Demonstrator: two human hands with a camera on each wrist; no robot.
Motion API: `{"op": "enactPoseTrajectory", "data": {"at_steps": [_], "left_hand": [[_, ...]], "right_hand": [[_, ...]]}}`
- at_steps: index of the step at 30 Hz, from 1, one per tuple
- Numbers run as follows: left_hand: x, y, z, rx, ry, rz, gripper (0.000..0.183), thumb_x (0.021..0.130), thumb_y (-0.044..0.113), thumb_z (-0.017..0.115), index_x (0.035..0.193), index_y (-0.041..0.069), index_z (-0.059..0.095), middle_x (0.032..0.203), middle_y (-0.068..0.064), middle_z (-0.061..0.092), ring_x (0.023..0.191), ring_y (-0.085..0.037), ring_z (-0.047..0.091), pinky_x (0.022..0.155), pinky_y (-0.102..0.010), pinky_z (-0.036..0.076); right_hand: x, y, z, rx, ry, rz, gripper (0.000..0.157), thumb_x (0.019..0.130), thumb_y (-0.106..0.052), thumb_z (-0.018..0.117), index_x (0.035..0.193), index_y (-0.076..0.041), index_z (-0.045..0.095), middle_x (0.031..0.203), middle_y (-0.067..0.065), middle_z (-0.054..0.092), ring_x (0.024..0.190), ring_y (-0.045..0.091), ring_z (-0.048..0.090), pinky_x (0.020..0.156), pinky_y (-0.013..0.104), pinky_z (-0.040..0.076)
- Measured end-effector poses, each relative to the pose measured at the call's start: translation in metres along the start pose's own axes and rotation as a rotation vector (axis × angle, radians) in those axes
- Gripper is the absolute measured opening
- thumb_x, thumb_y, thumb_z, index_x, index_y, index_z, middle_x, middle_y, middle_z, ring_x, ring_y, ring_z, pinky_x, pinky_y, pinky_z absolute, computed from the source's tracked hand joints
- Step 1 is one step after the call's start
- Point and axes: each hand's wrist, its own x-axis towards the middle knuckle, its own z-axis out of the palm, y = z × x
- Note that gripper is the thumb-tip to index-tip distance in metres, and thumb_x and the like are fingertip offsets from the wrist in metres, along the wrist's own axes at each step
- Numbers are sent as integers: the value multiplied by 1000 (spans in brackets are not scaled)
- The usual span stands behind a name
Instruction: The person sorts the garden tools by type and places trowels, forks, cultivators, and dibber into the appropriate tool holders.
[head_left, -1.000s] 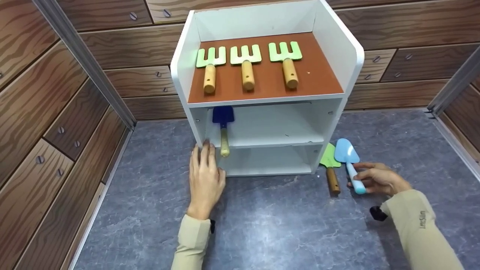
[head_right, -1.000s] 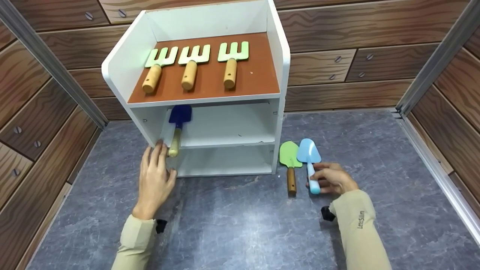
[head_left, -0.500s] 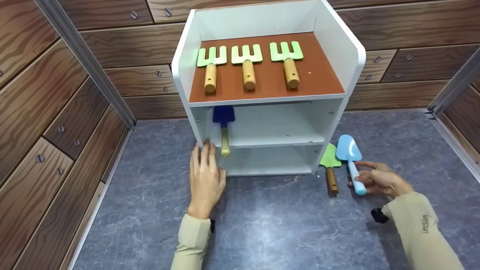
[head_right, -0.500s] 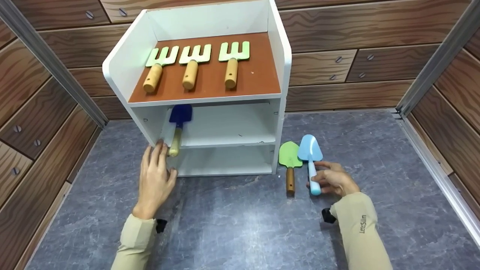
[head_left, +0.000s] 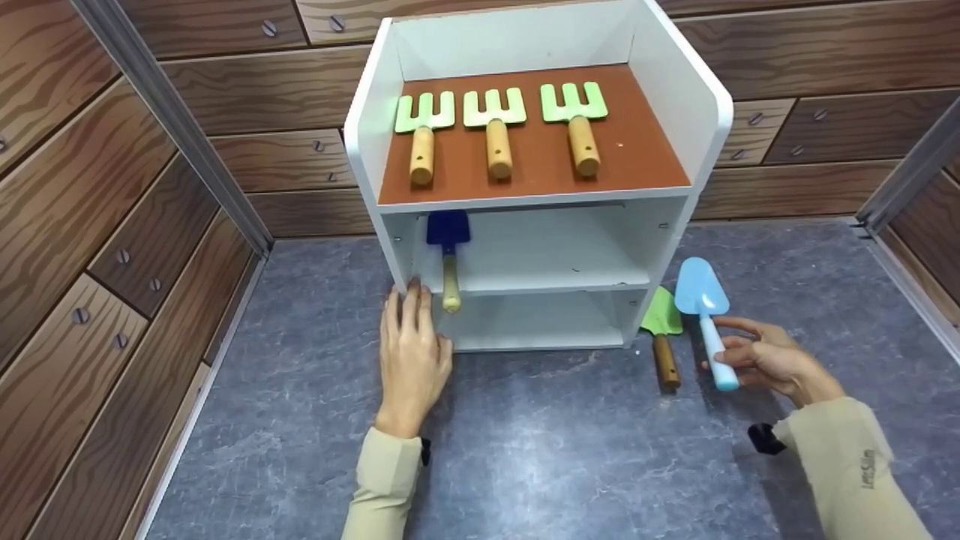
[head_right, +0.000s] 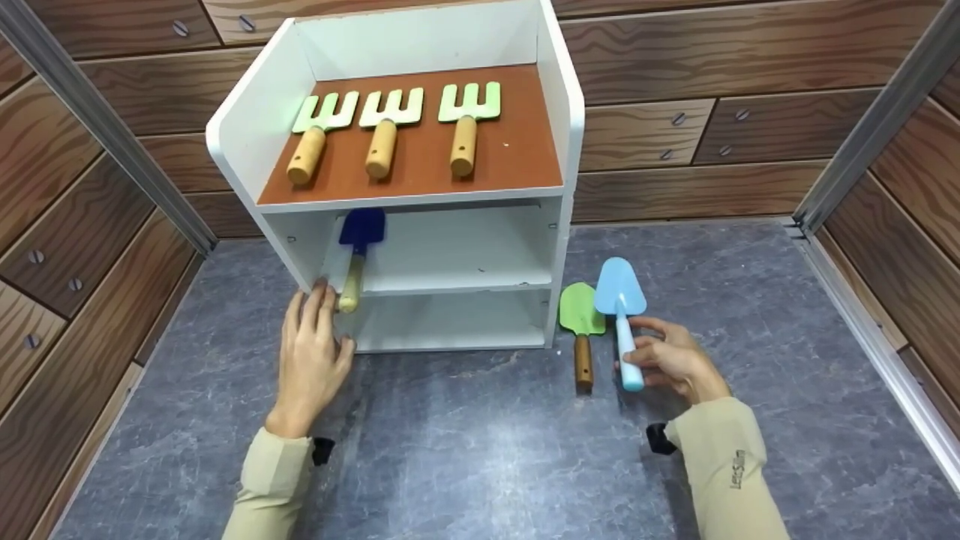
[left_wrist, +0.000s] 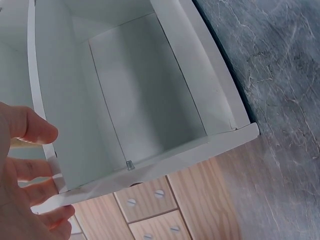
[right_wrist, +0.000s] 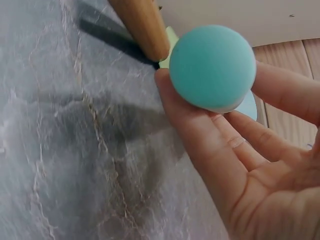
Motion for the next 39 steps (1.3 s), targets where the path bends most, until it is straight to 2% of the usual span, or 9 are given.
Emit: {"op": "enactPoseTrajectory", "data": {"at_steps": [7,10,15,25,30,39], "left_hand": [[0,0,0,0,-7,-3,65,75,-2,71,136,-13,53,144,-27,50,132,-52,43,114,-57,33],[0,-1,0,-8,6,-2,64,74,-2,71,135,-13,54,143,-27,50,131,-52,44,113,-58,35],[0,-1,0,-13,16,-1,65,74,-3,72,135,-13,54,143,-27,51,131,-52,44,112,-58,36],[-2,-1,1,-7,2,-5,65,75,-2,71,136,-13,53,144,-27,50,132,-51,44,114,-57,33],[-1,-1,1,-1,-1,1,63,76,-1,69,137,-13,53,144,-27,50,131,-51,44,115,-56,32],[-1,0,1,14,-5,3,62,77,-2,66,136,-13,54,143,-26,51,132,-51,44,115,-55,32]], "right_hand": [[-11,0,7,-52,8,-58,88,93,-1,68,159,4,10,109,-2,69,99,22,72,77,41,61],[-15,0,9,-60,6,-79,84,93,-1,69,159,2,17,110,-2,68,99,23,72,75,41,62],[-21,2,12,-21,-17,-104,71,93,1,68,154,-8,33,110,-1,69,98,25,73,71,42,62],[-32,5,23,7,-57,-158,55,94,3,67,137,-28,52,112,0,67,97,28,73,72,44,62],[-36,7,27,19,-87,-196,56,94,6,64,130,-36,56,115,2,66,97,28,73,70,44,62],[-42,8,35,62,-115,-234,60,93,11,62,129,-38,59,115,4,66,97,31,73,69,46,62]]}}
